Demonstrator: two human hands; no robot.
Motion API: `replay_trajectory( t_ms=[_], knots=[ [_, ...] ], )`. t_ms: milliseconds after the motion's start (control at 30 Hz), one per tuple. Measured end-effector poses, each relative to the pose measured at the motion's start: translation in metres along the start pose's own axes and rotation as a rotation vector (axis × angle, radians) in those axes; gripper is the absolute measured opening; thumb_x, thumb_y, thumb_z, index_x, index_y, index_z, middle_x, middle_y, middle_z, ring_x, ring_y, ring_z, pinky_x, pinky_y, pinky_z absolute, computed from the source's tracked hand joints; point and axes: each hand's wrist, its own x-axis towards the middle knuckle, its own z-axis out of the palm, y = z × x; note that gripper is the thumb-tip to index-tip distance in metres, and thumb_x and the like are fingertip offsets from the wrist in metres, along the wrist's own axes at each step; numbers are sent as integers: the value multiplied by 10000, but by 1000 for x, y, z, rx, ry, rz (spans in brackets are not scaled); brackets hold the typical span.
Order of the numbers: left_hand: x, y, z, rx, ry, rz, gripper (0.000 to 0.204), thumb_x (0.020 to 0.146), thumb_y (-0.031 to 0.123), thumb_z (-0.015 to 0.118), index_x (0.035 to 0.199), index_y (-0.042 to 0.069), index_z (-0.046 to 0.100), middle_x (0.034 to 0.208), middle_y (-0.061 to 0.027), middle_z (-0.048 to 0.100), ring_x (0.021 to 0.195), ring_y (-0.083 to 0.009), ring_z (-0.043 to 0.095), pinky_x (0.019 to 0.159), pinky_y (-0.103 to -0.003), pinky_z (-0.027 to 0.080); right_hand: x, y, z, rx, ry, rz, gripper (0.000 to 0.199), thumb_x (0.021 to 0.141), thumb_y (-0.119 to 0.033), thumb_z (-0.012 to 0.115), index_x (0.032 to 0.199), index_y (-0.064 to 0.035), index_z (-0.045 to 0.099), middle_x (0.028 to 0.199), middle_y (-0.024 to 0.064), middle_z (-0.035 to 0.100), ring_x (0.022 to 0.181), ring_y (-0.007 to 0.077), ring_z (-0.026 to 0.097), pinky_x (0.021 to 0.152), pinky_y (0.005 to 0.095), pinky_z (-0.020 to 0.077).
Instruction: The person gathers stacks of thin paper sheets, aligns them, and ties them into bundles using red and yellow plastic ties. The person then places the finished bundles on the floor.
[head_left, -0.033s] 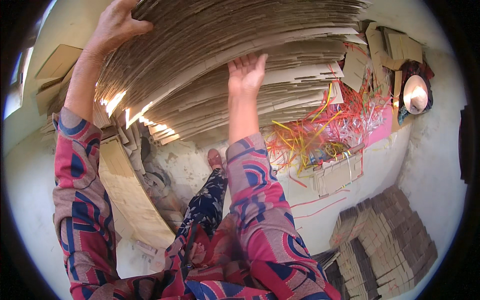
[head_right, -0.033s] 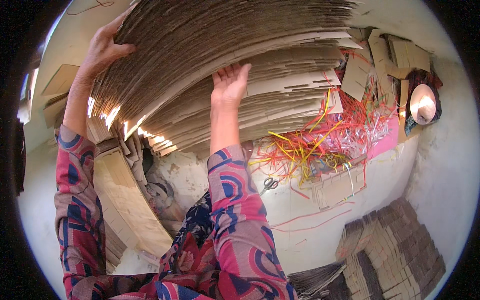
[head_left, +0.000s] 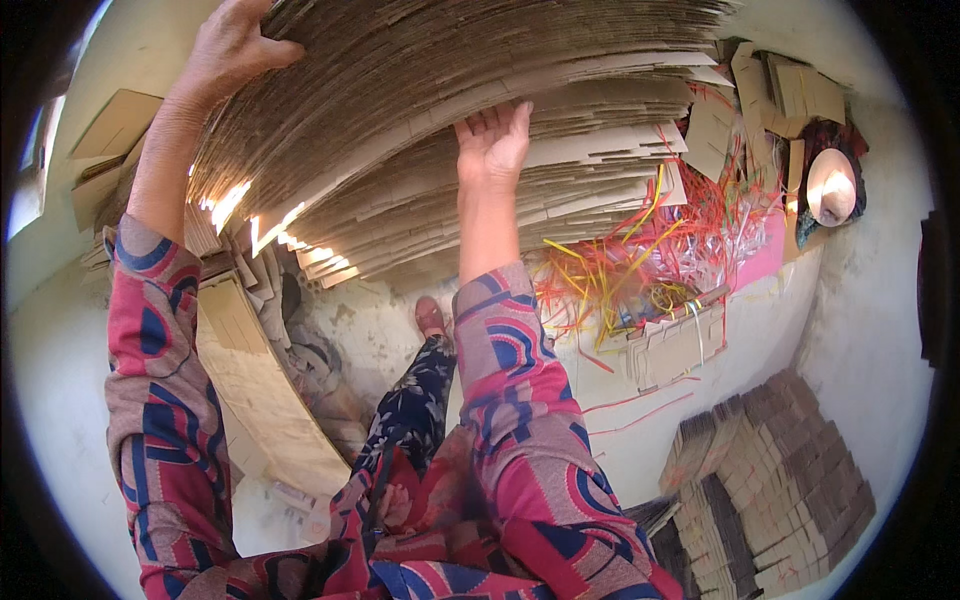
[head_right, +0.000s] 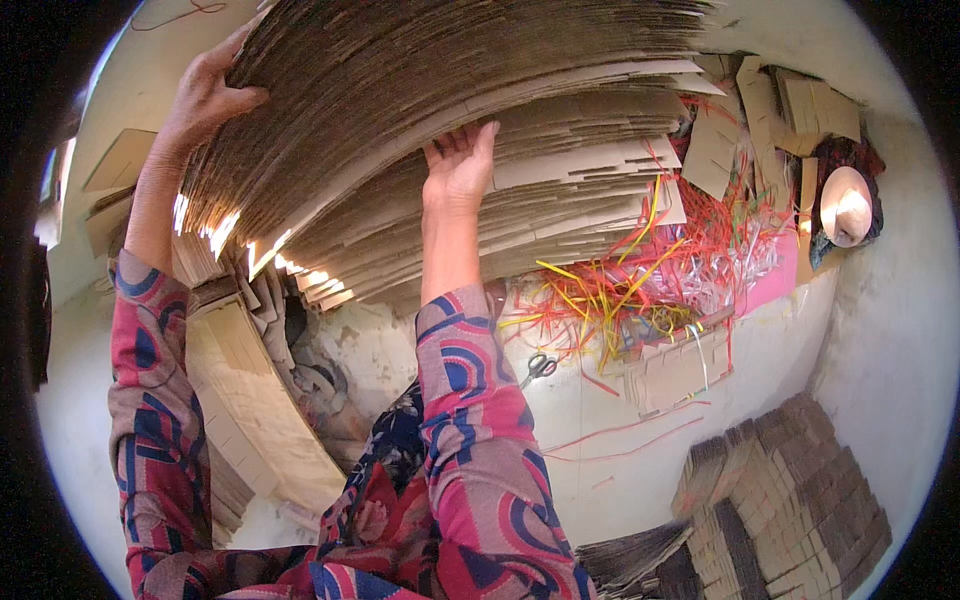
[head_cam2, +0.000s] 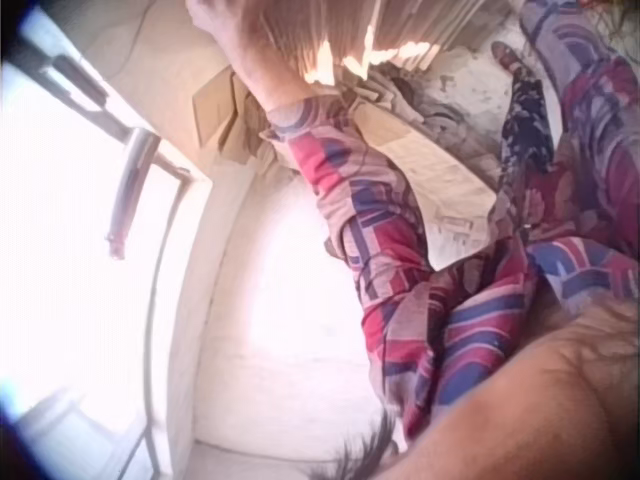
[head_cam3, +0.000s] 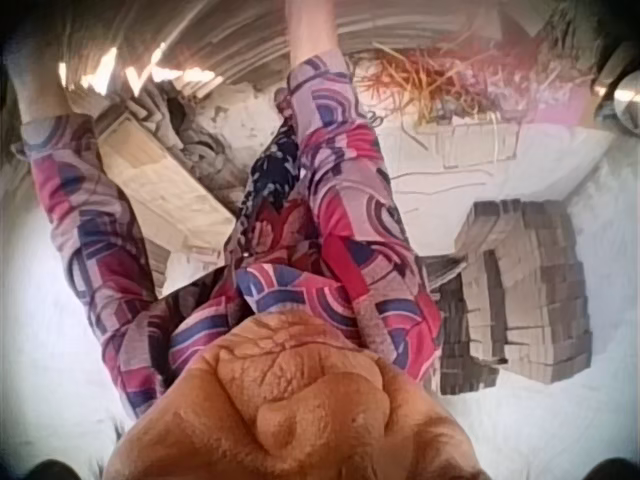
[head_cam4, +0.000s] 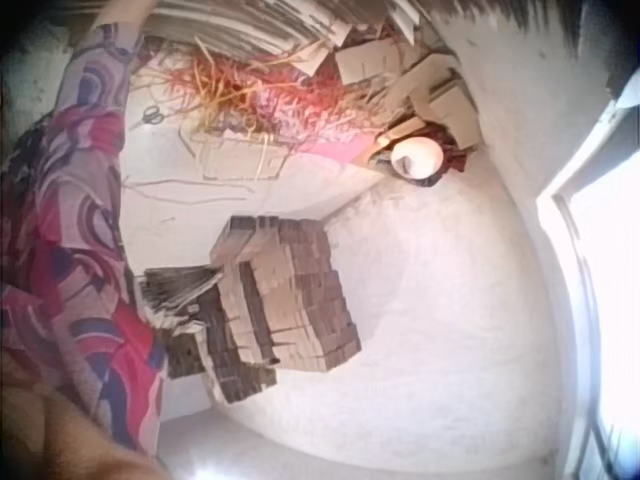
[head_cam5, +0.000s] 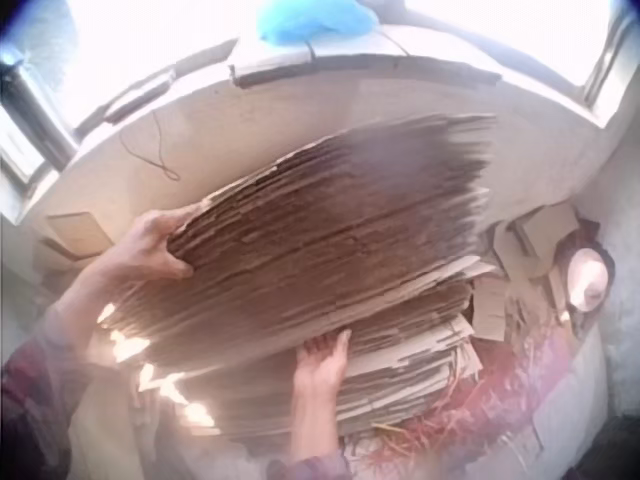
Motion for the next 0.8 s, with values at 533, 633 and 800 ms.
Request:
replay_trajectory(
  t_ms=[533, 633, 800],
  knots=[
    [3, -70, 3, 63, -23, -9, 728, 640, 35, 612, 1335, 96, 404, 1026, -59, 601, 860, -143, 555, 827, -283, 448, -4, 19, -4, 25, -161, 144, 572, 921, -472, 360, 1359, -111, 291, 1396, 110, 289, 1258, 278, 304, 1044, 465, 254],
    [4, -51, 1, 89, -19, 46, 794, 590, 8, 645, 1337, 80, 386, 1172, -94, 561, 1037, -168, 526, 928, -287, 400, 9, 11, 14, -96, -129, 177, 520, 939, -424, 339, 1324, -74, 345, 1343, 94, 369, 1216, 247, 359, 1036, 416, 289],
    [-4, -20, -1, 112, -70, -8, 911, 525, 38, 742, 1336, -16, 329, 1296, -143, 466, 1194, -187, 416, 1010, -283, 324, -6, 23, 22, 57, -233, 201, 514, 938, -413, 344, 1321, -71, 352, 1339, 79, 381, 1201, 245, 373, 1011, 390, 329]
  ],
)
